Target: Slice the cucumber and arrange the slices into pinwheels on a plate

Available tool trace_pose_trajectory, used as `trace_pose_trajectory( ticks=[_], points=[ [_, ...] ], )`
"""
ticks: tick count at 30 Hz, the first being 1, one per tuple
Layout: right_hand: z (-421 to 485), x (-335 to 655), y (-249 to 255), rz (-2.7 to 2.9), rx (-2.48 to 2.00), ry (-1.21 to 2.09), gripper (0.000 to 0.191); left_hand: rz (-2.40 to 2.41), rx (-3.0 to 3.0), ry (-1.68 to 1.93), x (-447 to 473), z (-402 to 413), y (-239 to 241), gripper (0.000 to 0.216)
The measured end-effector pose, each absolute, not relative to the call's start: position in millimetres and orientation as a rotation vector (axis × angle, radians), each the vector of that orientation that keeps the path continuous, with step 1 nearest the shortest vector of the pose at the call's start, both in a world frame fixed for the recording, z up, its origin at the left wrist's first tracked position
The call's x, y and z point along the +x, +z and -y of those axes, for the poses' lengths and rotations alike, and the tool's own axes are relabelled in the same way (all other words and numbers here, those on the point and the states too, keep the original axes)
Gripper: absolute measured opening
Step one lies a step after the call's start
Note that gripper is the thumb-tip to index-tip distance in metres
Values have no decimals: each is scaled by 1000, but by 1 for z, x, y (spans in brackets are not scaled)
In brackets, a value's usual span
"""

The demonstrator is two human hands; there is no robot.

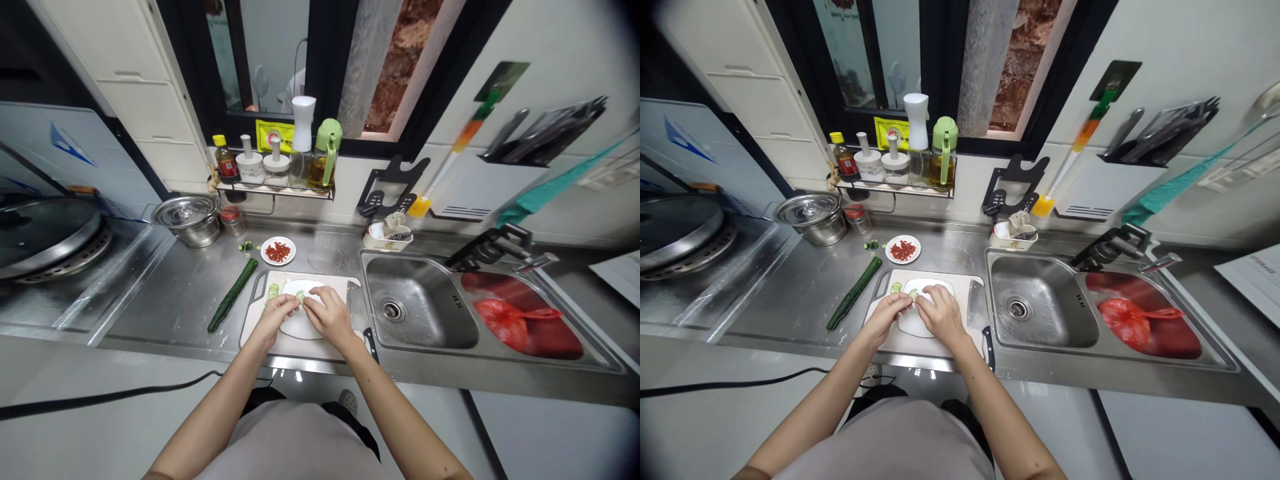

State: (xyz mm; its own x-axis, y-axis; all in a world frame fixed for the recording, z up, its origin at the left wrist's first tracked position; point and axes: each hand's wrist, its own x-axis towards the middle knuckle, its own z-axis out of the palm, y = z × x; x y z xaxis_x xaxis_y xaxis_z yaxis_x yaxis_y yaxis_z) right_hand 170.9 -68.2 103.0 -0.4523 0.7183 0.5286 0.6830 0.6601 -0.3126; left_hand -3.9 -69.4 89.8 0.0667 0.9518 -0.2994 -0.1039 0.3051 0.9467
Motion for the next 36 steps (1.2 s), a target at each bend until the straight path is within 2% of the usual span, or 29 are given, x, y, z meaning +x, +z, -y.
trace_pose_trajectory(
  ticks=[6, 21, 36],
  points=[
    [65, 174, 102, 2294, -1048, 53, 24, -1242, 901, 942, -3, 68, 91, 27],
    [64, 172, 103, 2267, -1056, 151, 20, -1172, 987, 1133, 4, 68, 86, 29],
    [62, 171, 108, 2226, -1019, 303, 16, -1213, 1167, 1111, 0, 69, 85, 26]
  ],
)
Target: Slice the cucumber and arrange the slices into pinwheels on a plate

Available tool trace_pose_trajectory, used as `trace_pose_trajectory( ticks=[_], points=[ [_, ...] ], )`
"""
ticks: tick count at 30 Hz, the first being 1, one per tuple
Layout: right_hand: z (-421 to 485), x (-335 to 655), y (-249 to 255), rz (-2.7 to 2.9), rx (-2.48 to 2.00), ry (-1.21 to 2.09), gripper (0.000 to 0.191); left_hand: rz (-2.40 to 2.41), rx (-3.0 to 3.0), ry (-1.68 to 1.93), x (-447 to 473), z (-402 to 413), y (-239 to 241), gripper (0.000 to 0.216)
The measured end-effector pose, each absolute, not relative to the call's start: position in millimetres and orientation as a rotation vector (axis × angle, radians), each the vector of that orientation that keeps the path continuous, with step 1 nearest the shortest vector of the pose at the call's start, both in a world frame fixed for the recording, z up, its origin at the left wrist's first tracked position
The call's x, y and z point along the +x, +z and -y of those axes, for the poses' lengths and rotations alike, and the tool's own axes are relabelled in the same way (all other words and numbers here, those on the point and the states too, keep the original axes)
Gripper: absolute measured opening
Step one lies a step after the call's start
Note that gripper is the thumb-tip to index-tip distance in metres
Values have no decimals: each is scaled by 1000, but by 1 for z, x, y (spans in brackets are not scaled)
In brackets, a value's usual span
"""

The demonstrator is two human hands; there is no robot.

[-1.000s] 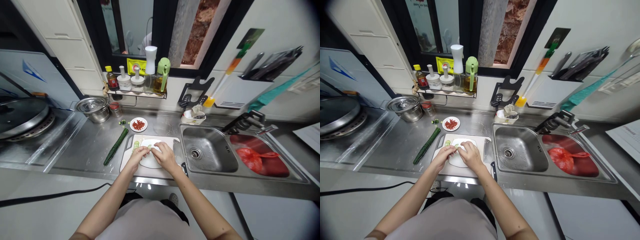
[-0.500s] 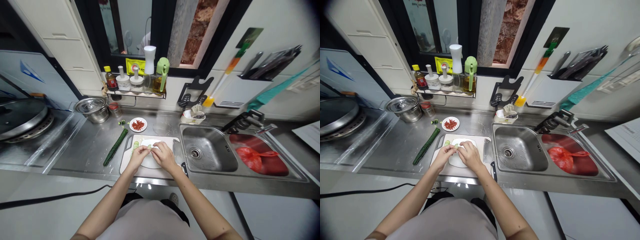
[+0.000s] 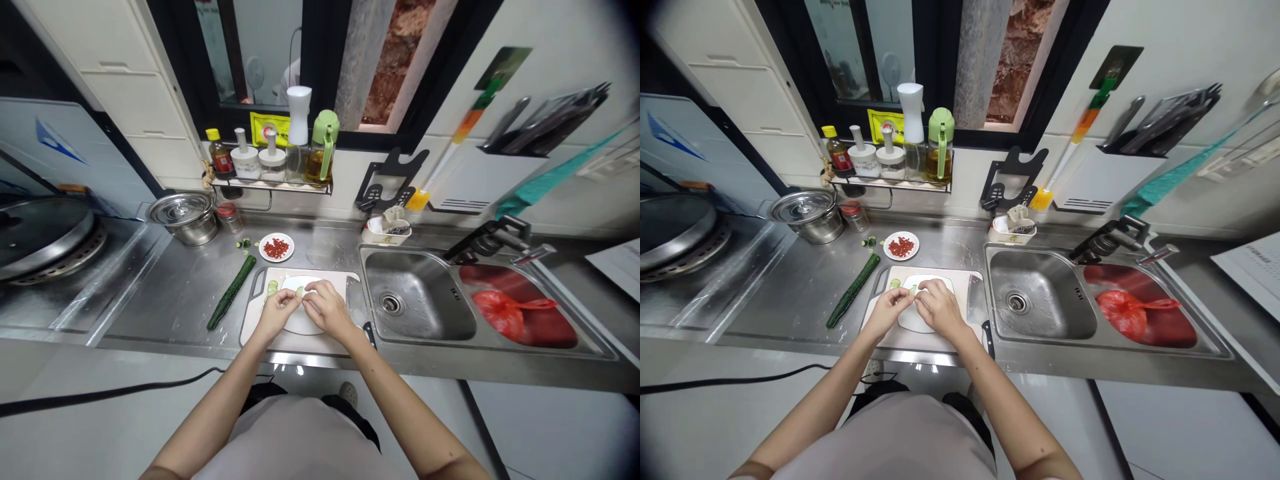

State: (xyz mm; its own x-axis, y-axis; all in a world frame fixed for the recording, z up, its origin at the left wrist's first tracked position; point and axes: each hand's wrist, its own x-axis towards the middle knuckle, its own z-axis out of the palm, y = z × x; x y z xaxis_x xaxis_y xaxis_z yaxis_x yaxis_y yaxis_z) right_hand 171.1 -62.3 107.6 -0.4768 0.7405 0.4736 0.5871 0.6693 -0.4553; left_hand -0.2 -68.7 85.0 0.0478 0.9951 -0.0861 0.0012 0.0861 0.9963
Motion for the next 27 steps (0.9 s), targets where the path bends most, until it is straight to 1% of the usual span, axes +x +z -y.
trace_pose_trajectory(
  ticks=[12, 21, 27],
  points=[
    [50, 176, 105, 2125, -1052, 636, 8, -1197, 1225, 1114, 0, 63, 76, 26],
    [42, 178, 84, 1937, -1048, 920, 15, -1167, 1187, 1122, 7, 59, 65, 28],
    [32, 179, 67, 1821, -1142, 1058, 16, -1160, 1046, 1147, 15, 48, 42, 36]
  ],
)
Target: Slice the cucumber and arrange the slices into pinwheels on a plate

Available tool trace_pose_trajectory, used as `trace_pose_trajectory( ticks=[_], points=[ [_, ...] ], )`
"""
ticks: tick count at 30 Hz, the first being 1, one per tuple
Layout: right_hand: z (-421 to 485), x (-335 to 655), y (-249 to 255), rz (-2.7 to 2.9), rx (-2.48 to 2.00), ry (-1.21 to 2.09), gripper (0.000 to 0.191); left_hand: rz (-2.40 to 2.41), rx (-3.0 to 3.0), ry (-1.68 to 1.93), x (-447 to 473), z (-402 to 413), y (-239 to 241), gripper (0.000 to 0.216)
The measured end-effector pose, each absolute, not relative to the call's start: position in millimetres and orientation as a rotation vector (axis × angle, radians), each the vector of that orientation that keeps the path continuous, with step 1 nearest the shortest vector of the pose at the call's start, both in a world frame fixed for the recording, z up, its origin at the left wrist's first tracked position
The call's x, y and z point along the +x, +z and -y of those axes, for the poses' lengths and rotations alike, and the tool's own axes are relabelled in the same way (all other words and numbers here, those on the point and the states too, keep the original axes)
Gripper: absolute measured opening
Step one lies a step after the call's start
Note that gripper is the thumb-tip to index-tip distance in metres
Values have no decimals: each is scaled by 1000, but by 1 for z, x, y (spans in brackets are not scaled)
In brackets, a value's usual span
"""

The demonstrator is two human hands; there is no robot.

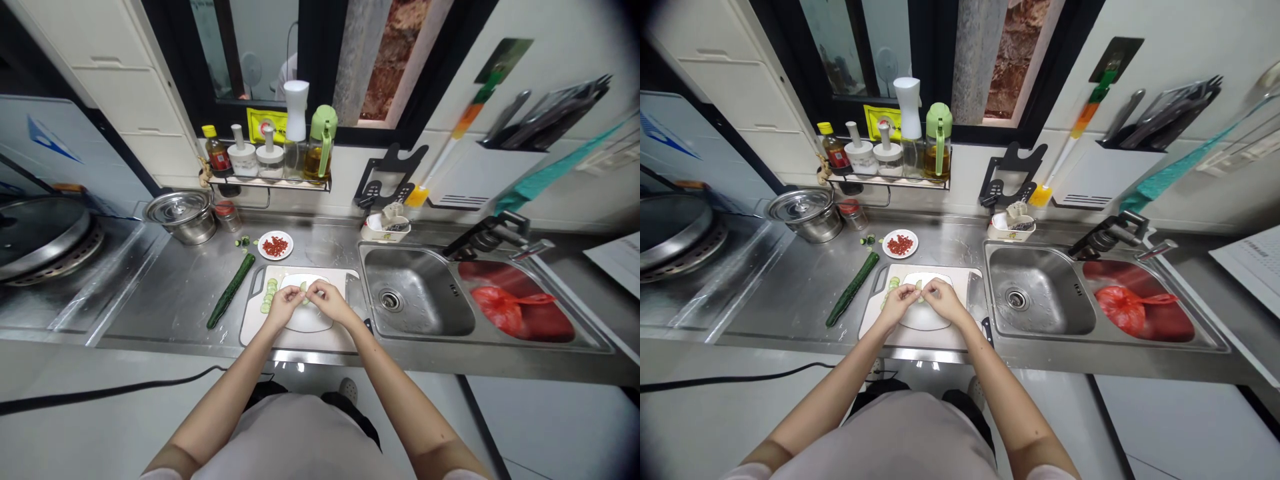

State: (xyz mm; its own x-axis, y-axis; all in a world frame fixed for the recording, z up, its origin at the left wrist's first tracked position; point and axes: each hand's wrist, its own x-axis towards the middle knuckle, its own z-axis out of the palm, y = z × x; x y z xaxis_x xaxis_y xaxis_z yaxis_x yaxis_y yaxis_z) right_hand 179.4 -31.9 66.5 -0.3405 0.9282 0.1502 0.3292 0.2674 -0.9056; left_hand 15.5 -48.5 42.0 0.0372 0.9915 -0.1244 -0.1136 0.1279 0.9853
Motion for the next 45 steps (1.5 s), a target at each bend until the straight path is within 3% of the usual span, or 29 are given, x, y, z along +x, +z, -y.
trace_pose_trajectory(
  ticks=[9, 19, 26, 34, 45],
  points=[
    [8, 183, 20, 1721, -1418, 1278, 14, -1399, 957, 943, 30, 19, 0, 34],
    [-19, 176, 3, 1956, -1842, 964, 15, -1728, 1176, 577, 34, -19, -14, 10],
    [-20, 162, 12, 2019, -2139, 818, 18, -1860, 1401, 427, 38, -29, -1, 4],
    [-10, 158, 23, 2088, -2221, 732, 25, -1901, 1845, 256, 35, -15, 17, 21],
    [12, 153, 19, 2321, -2159, 595, 37, -1775, 2015, 233, 27, -16, 12, 24]
  ],
)
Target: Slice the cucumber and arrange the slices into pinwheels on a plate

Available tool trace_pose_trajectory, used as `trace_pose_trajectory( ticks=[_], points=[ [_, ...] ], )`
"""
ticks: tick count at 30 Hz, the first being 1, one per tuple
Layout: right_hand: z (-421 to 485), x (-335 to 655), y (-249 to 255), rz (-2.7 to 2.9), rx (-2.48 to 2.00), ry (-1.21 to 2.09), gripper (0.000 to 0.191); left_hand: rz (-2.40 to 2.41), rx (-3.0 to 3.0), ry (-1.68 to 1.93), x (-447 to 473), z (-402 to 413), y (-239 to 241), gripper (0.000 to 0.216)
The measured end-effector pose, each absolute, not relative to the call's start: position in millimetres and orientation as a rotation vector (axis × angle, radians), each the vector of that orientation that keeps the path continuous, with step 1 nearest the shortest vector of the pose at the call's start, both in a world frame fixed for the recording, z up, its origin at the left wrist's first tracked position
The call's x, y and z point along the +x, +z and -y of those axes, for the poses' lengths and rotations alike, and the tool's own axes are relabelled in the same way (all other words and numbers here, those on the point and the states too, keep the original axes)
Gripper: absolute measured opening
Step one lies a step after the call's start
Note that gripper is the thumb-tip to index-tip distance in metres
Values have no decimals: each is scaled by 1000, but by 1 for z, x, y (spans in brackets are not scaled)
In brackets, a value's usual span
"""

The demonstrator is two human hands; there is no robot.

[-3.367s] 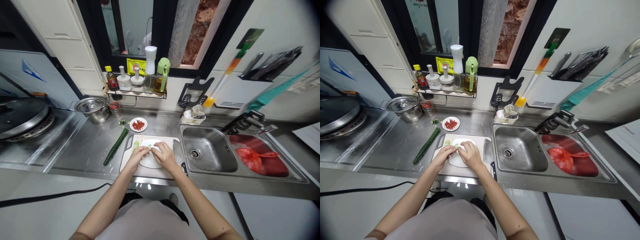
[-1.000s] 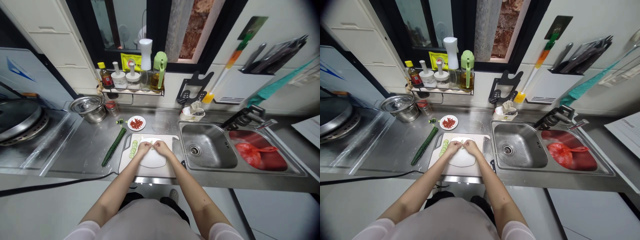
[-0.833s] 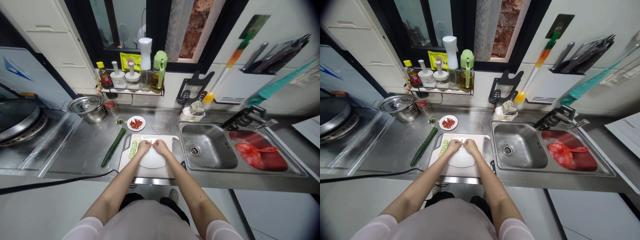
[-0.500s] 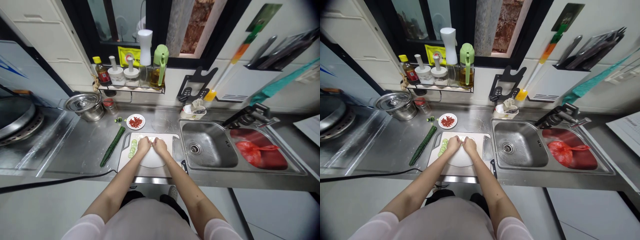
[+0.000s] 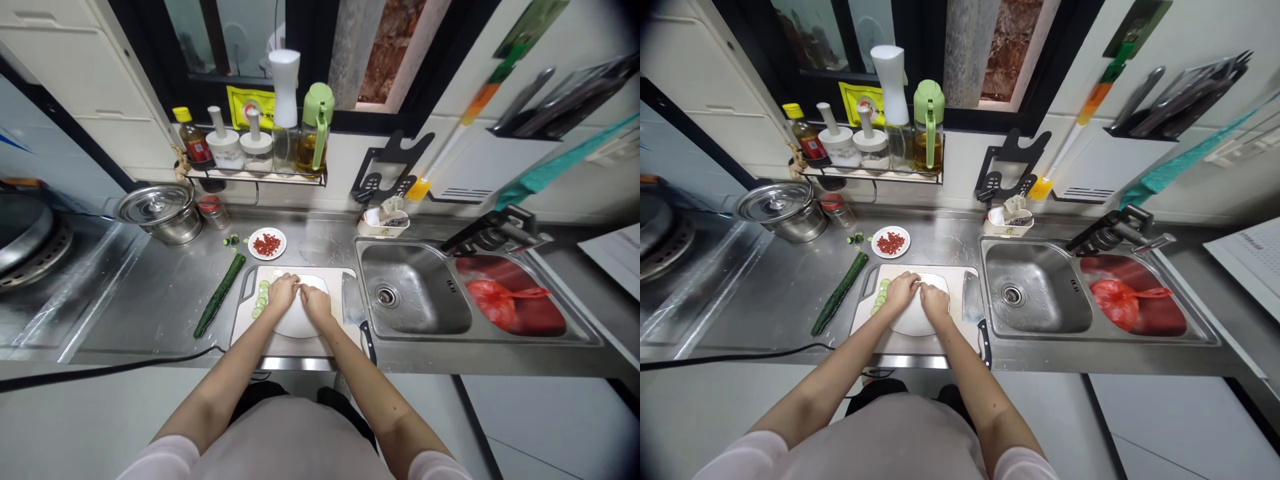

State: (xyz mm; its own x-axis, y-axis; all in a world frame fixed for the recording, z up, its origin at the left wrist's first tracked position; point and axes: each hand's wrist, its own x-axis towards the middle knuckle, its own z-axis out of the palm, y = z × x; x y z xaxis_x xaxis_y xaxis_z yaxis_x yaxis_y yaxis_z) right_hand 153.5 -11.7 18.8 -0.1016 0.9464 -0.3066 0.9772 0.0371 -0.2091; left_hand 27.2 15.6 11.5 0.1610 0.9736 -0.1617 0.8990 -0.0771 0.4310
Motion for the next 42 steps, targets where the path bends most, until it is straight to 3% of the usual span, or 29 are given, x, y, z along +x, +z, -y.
trace_pose_trajectory(
  ticks=[42],
  points=[
    [16, 155, 11, -2216, 2037, -484, 36, -1846, 1972, 259, 34, -13, 11, 25]
  ],
)
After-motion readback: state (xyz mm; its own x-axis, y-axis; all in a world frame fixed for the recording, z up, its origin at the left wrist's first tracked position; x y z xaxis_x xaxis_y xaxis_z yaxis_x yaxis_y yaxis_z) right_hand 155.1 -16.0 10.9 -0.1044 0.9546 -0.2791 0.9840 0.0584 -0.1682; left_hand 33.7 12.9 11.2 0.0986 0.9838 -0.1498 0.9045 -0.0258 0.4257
